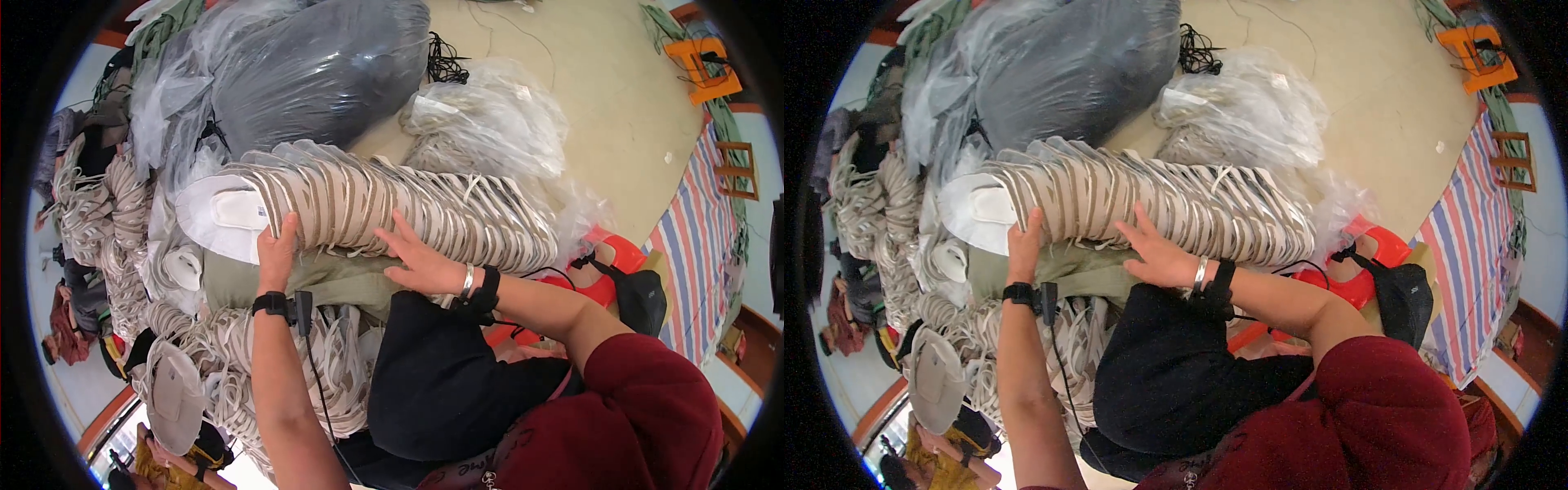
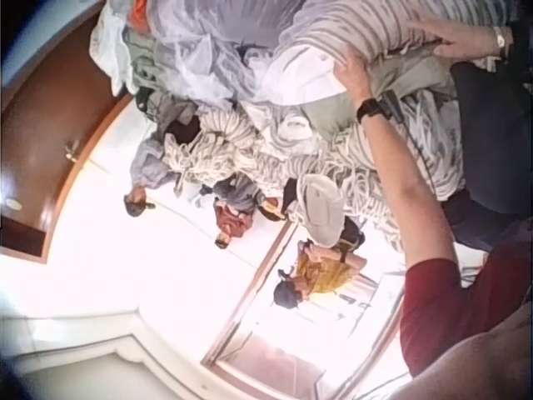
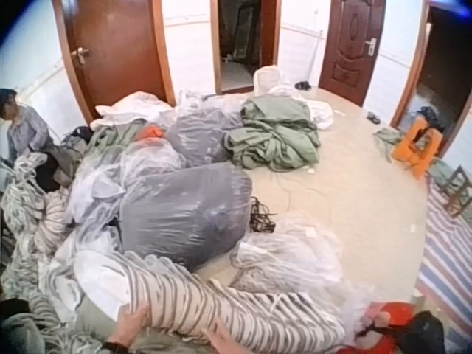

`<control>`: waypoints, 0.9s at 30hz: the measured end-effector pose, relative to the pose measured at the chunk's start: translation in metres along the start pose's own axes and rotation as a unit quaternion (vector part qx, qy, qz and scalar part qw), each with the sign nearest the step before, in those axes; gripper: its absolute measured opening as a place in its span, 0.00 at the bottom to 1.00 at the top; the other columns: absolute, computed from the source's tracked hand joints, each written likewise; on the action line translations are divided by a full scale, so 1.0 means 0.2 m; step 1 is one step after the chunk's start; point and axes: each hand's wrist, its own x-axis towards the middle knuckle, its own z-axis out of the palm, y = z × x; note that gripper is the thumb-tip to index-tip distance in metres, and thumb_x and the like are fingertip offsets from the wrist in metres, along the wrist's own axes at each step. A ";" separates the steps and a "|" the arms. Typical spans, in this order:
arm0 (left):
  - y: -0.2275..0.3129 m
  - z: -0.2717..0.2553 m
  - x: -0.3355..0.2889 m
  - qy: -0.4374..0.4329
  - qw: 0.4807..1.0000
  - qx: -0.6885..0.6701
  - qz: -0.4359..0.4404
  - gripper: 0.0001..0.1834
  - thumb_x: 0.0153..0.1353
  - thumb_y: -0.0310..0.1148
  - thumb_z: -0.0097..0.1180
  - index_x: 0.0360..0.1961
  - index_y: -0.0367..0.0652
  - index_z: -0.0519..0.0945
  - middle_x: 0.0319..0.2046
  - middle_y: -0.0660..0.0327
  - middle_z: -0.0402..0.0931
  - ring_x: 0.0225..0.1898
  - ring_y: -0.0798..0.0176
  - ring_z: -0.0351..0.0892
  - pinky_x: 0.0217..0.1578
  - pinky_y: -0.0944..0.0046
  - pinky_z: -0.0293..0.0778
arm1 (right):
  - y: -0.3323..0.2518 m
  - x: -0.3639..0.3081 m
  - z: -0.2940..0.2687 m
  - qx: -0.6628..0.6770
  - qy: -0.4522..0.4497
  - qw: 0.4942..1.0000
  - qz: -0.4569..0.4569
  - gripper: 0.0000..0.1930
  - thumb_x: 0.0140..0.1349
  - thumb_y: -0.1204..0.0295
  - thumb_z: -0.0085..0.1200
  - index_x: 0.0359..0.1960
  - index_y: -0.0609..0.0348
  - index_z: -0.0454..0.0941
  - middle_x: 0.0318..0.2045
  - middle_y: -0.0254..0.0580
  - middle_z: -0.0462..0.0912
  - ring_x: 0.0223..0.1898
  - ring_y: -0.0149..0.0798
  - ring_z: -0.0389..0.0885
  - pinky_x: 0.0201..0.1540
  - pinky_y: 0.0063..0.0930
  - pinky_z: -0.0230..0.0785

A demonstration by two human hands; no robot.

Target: Sorting and tying bundles of white shoe components in a manufacturing setting.

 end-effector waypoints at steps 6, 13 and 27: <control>0.01 0.00 0.00 0.001 1.000 0.013 -0.011 0.24 0.62 0.43 0.54 0.49 0.32 0.75 0.44 0.59 0.77 0.43 0.66 0.71 0.47 0.66 0.66 | 0.02 0.00 0.00 -0.042 -0.026 0.999 0.013 0.35 0.59 0.69 0.50 0.65 0.68 0.49 0.66 0.72 0.27 0.69 0.62 0.38 0.68 0.34 0.43; 0.02 0.01 0.00 0.000 1.000 -0.001 -0.017 0.25 0.62 0.44 0.55 0.49 0.32 0.75 0.44 0.59 0.76 0.44 0.66 0.71 0.48 0.66 0.66 | 0.04 -0.02 0.00 -0.134 -0.061 0.988 -0.042 0.31 0.59 0.71 0.50 0.64 0.66 0.54 0.68 0.66 0.30 0.64 0.62 0.56 0.62 0.37 0.57; -0.01 0.00 0.01 -0.005 1.000 0.013 -0.016 0.26 0.62 0.45 0.55 0.50 0.32 0.74 0.45 0.59 0.76 0.45 0.66 0.71 0.49 0.67 0.66 | 0.02 -0.17 -0.06 0.088 -0.025 0.990 0.105 0.37 0.60 0.70 0.50 0.68 0.62 0.43 0.68 0.65 0.33 0.53 0.52 0.73 0.57 0.34 0.63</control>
